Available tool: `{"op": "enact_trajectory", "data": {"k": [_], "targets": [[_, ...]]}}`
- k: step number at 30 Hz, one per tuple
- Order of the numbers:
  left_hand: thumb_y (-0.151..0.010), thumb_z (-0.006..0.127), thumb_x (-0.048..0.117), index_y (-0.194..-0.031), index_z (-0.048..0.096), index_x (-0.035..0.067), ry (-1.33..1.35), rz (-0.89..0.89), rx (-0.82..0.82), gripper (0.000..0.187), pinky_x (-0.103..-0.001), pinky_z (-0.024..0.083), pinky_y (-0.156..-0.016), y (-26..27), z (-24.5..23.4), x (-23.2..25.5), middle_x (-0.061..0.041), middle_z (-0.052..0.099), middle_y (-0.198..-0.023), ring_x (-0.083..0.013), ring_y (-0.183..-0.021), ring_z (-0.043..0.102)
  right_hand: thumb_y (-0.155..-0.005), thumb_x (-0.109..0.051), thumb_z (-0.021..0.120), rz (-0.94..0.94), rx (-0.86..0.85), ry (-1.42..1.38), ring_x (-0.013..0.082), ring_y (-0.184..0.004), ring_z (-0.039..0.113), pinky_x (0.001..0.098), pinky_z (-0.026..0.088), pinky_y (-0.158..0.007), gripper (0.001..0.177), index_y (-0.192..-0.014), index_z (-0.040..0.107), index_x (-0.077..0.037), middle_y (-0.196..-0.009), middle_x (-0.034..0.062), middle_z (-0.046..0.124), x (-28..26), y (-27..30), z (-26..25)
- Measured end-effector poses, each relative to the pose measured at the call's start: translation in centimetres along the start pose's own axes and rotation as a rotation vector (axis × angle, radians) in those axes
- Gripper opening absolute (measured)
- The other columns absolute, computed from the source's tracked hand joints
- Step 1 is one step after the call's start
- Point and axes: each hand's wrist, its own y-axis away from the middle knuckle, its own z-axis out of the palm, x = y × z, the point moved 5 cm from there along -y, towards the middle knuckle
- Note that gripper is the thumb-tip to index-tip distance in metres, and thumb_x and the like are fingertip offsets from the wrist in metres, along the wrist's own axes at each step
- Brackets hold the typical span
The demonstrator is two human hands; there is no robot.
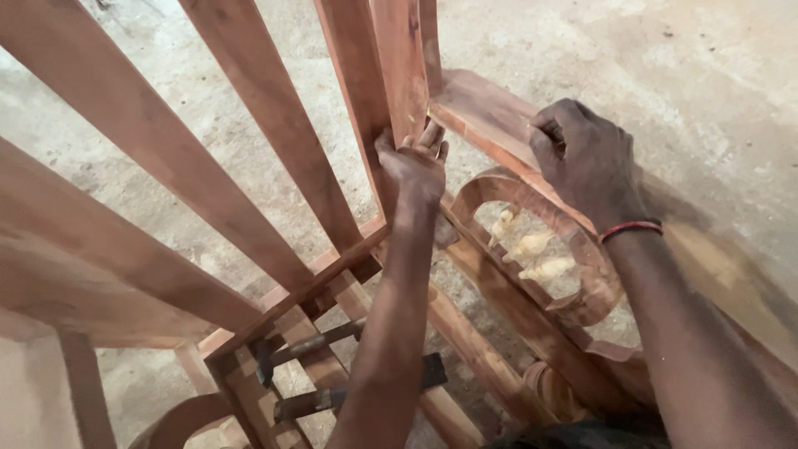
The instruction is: The person refines joints on a wooden chair, using hands to fit and rub wooden components and a chisel to carve and detail the wood.
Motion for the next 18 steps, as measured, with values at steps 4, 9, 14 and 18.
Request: {"op": "enact_trajectory", "data": {"k": [4, 9, 14, 18], "targets": [[-0.091, 0.043, 0.054, -0.146, 0.029, 0.003, -0.020, -0.002, 0.001, 0.076, -0.045, 0.029, -0.111, -0.1, 0.1, 0.9, -0.031, 0.052, -0.145, -0.0374, -0.132, 0.052, -0.101, -0.018, 0.066, 0.013, 0.001, -0.029, 0.0319, -0.089, 0.074, 0.0451, 0.059, -0.080, 0.013, -0.109, 0.066, -0.007, -0.102, 0.0131, 0.075, -0.3, 0.1, -0.2], [-0.091, 0.053, 0.039, -0.147, 0.035, -0.002, 0.242, -0.024, -0.155, 0.071, -0.047, 0.035, -0.115, -1.9, -2.7, -2.1, -0.025, 0.052, -0.146, -0.0349, -0.135, 0.049, -0.101, -0.019, 0.068, 0.033, -0.040, 0.057, 0.0305, -0.085, 0.074, 0.0443, 0.060, -0.080, 0.013, -0.109, 0.067, -0.008, -0.100, 0.0133, 0.075, 0.4, -0.3, 0.3], [-0.102, 0.057, 0.019, -0.131, 0.055, -0.002, 0.372, -0.022, -0.242, 0.036, -0.037, 0.053, -0.097, -7.9, -5.2, -5.3, -0.016, 0.063, -0.123, -0.0264, -0.111, 0.061, -0.102, -0.017, 0.066, 0.028, -0.021, 0.010, 0.0293, -0.088, 0.074, 0.0435, 0.059, -0.078, 0.012, -0.110, 0.067, -0.008, -0.103, 0.0116, 0.076, -0.1, 0.0, 0.2], [-0.106, 0.061, 0.011, -0.116, 0.068, -0.001, 0.473, -0.063, -0.114, 0.018, -0.030, 0.064, -0.084, -11.7, -5.4, -8.0, -0.009, 0.072, -0.109, -0.0198, -0.099, 0.071, -0.102, -0.017, 0.067, 0.030, -0.032, 0.016, 0.0294, -0.087, 0.074, 0.0436, 0.059, -0.077, 0.014, -0.111, 0.066, -0.007, -0.099, 0.0111, 0.076, -0.1, 0.0, 0.1]]}}
